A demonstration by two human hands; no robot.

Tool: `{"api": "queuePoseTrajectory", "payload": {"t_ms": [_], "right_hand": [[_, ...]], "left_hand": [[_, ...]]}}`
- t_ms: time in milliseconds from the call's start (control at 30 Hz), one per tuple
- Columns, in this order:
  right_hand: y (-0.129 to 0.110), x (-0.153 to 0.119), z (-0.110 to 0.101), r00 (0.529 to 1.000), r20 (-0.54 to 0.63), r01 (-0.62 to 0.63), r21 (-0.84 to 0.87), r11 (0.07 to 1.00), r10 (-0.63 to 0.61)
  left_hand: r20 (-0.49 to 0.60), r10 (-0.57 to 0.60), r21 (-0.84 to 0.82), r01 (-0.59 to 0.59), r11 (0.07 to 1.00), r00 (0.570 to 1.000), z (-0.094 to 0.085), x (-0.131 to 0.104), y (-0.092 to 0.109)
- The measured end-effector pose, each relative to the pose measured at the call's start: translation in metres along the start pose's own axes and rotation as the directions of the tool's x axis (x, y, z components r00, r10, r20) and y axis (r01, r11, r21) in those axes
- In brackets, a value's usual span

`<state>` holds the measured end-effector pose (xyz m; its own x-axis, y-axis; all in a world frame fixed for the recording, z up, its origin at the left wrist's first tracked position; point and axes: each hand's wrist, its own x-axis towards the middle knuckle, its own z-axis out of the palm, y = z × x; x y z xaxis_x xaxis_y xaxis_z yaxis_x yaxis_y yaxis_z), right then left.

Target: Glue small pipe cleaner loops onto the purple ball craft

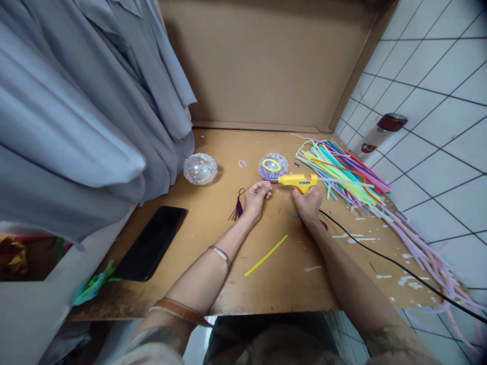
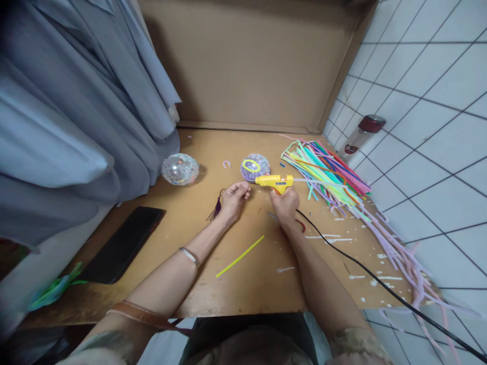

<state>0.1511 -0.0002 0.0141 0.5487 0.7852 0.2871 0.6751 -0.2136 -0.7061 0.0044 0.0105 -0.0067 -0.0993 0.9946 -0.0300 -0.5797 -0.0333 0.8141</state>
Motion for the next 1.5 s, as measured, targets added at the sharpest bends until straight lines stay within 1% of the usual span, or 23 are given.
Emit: {"api": "queuePoseTrajectory", "payload": {"t_ms": [333,533,767,1000,1200,1500], "right_hand": [[0.0056,0.0016,0.0045,0.999,-0.037,0.022,0.02,1.0,-0.022],[0.0026,0.0024,0.0009,0.999,-0.032,-0.001,-0.024,1.0,0.0],[0.0028,0.0029,0.0011,0.999,-0.053,-0.003,0.034,0.999,0.005],[0.0017,0.0013,0.0015,1.0,-0.01,0.009,0.009,1.0,-0.009],[-0.0001,0.0002,0.0,1.0,0.013,0.008,-0.033,0.999,-0.008],[0.0019,0.0024,0.0004,1.0,-0.024,0.013,-0.031,0.999,-0.014]], "left_hand": [[0.035,0.001,0.025,-0.002,1.0,0.999,-0.0013,-0.0005,0.0002],[0.017,0.005,0.026,-0.005,1.0,1.0,-0.0012,0.0002,-0.0013],[0.015,0.028,0.041,-0.028,0.999,0.999,-0.0024,0.0006,-0.0009],[-0.005,0.056,0.032,-0.056,0.998,0.998,-0.0011,0.0007,-0.0009],[-0.009,0.052,0.042,-0.051,0.998,0.999,-0.0005,0.0001,-0.0006],[-0.017,0.055,0.04,-0.054,0.998,0.998,-0.001,-0.0004,-0.0001]]}}
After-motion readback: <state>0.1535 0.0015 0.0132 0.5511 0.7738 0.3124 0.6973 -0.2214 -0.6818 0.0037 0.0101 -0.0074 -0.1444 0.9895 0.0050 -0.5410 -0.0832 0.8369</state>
